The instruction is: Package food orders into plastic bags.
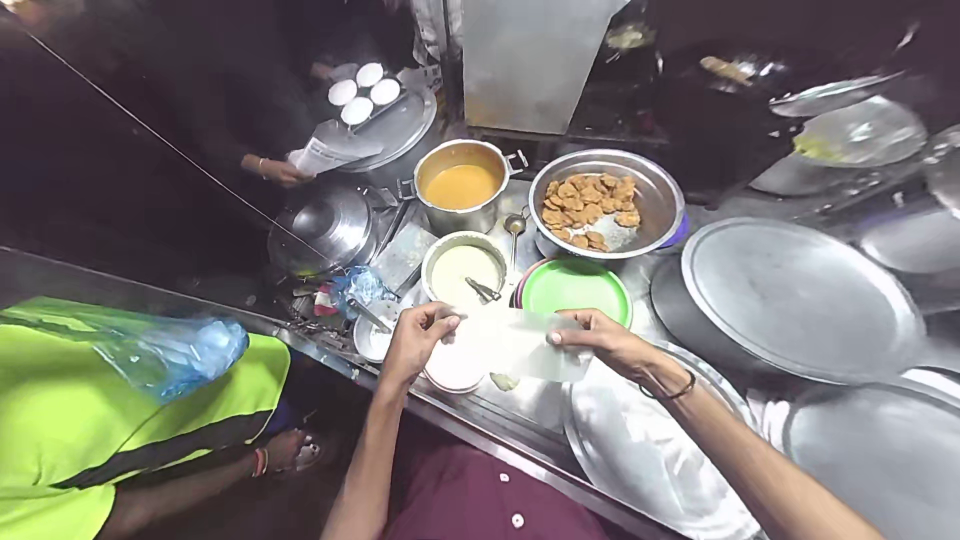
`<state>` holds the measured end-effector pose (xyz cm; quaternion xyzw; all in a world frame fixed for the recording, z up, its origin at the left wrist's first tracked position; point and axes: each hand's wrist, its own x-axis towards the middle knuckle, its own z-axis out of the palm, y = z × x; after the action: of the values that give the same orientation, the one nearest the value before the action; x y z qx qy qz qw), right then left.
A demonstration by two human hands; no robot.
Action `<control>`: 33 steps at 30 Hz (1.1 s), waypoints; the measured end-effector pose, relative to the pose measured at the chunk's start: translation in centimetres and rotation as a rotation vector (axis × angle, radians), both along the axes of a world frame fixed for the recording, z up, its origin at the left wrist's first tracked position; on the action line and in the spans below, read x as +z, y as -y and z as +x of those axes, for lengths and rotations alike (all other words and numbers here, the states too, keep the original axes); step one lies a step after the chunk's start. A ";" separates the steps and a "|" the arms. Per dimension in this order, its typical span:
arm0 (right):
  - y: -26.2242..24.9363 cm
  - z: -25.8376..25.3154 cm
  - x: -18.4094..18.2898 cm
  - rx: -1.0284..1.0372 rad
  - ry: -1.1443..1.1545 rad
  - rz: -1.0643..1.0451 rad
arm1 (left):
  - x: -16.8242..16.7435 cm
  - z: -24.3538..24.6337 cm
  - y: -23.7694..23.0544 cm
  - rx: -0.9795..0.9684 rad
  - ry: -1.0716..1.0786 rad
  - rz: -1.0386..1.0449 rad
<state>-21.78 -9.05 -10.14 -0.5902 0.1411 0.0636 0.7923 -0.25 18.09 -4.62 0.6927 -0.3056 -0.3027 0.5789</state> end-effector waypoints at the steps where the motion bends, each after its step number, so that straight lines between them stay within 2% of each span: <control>1: -0.2 0.0 -0.1 -0.019 -0.023 0.026 | 0.0 0.5 -0.5 0.023 0.009 0.003; 6: -1.8 1.3 -0.5 -0.349 0.016 0.157 | 0.1 2.7 -1.9 -0.002 0.025 0.004; 14: -3.2 4.0 -0.3 -0.411 0.105 0.220 | -1.4 5.8 -3.4 0.147 0.087 0.087; 17: -4.4 5.2 -0.9 -0.529 0.123 0.151 | -2.5 6.7 -3.7 0.236 0.098 0.162; 20: -5.5 6.4 -0.8 -0.643 0.088 0.049 | -3.1 6.4 -3.5 0.368 0.376 0.339; 23: -7.2 8.4 0.0 -0.730 0.042 -0.217 | -2.7 5.0 -3.0 0.468 0.585 0.147; 25: -9.2 10.1 0.7 -0.680 0.042 -0.324 | -2.3 3.3 -2.3 0.283 0.423 -0.003; 27: -11.6 11.7 1.4 -0.541 0.079 -0.264 | -2.0 1.7 -1.5 0.076 0.135 -0.011; 28: -12.6 12.3 1.9 -0.487 0.097 -0.190 | -2.2 1.2 -1.0 0.044 0.037 -0.017; 30: -13.4 13.1 2.0 -0.486 0.208 0.033 | -2.7 0.9 -0.7 0.116 -0.071 -0.125; 32: -12.9 13.5 1.8 -0.578 0.313 0.209 | -3.0 1.5 -1.2 0.259 -0.041 -0.218; 33: -12.4 13.4 1.6 -0.616 0.333 0.231 | -3.2 2.0 -1.6 0.312 -0.032 -0.255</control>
<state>-8.34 3.39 -8.54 -0.4289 0.1732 -0.2591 0.8479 1.77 19.70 -7.87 0.6479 -0.2212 -0.1789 0.7066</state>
